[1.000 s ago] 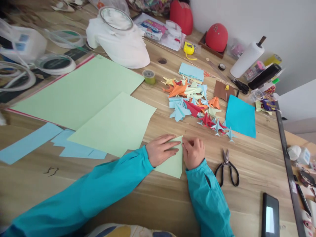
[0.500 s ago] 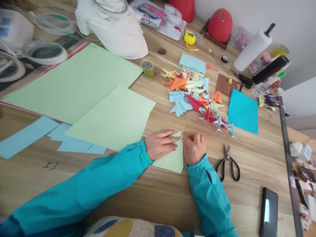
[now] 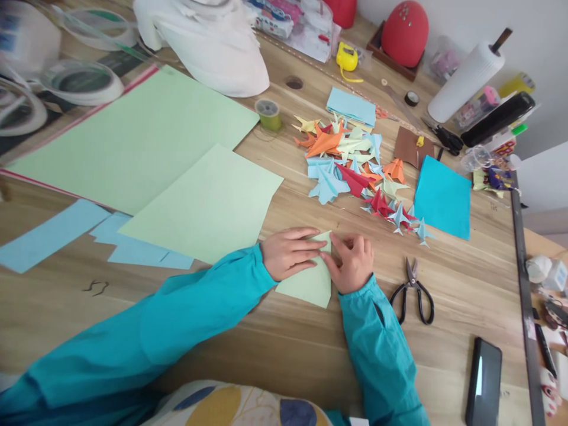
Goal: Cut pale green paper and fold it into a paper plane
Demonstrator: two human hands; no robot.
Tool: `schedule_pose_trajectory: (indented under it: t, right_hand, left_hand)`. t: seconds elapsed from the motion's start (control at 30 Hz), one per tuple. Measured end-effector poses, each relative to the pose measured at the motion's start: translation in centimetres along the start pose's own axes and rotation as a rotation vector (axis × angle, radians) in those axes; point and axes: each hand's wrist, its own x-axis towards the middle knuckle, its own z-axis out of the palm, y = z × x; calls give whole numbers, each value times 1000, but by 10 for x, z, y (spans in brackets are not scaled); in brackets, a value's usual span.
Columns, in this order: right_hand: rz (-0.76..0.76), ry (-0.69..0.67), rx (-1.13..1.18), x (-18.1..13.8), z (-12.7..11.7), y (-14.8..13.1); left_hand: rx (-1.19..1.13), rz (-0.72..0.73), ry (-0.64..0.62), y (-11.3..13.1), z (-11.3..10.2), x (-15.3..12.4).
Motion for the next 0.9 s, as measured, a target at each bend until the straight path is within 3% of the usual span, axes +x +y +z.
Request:
schedule_pose_trajectory:
  t: [0.43, 0.6, 0.9]
  right_hand:
    - [-20, -18, 7, 0, 1, 3]
    - [-14, -29, 4, 0, 2, 4]
    - [-11, -28, -48, -1, 2, 2]
  left_hand:
    - [-14, 15, 16, -4, 6, -3]
    - [7, 27, 179, -4, 18, -4]
    - [-80, -236, 111, 7, 17, -1]
